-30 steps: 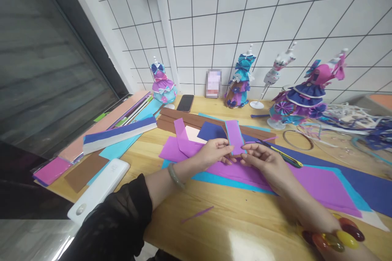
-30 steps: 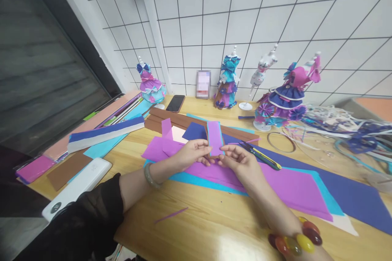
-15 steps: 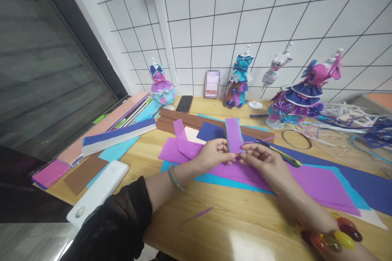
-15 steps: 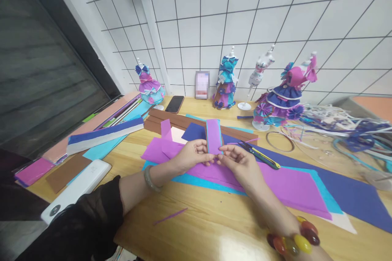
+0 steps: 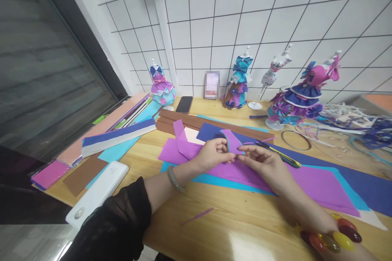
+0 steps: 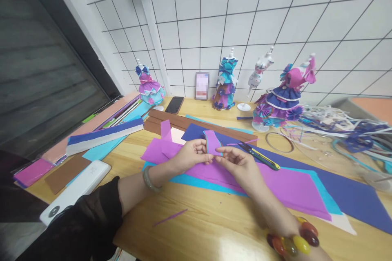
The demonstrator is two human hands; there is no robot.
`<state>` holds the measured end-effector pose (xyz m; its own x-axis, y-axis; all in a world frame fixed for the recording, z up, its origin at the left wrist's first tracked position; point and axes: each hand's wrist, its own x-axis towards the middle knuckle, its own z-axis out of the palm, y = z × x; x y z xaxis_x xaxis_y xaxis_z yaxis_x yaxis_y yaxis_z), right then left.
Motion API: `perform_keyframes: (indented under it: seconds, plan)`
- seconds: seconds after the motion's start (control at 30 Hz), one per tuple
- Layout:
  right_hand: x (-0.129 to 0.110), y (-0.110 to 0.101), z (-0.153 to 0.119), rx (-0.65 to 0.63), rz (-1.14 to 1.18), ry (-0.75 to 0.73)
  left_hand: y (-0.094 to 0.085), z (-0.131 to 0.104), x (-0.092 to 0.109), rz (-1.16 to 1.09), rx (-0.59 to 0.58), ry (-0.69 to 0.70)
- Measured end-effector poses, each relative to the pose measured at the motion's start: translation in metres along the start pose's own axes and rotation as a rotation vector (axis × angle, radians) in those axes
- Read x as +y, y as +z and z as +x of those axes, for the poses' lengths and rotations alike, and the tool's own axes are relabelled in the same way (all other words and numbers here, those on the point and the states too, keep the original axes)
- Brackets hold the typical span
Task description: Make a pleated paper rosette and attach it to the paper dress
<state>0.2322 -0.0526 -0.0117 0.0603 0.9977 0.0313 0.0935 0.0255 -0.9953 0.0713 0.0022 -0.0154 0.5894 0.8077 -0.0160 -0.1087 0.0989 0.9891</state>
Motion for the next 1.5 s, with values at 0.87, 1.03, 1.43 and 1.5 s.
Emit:
perform_keyframes:
  seconds: [0.87, 1.03, 1.43, 1.5]
  plan:
    - [0.002, -0.003, 0.0, 0.144, -0.313, -0.213, 0.003, -0.001, -0.004, 0.154, 0.116, 0.195]
    - [0.006, -0.004, 0.0, 0.145, -0.399, -0.314, 0.001, -0.001, -0.005, 0.213, 0.119, 0.195]
    - [0.009, -0.007, 0.002, 0.088, -0.471, -0.43, -0.003, -0.003, 0.001, 0.568, 0.124, 0.405]
    - [0.007, -0.007, 0.002, 0.073, -0.478, -0.438, -0.004, -0.003, 0.002, 0.587, 0.113, 0.43]
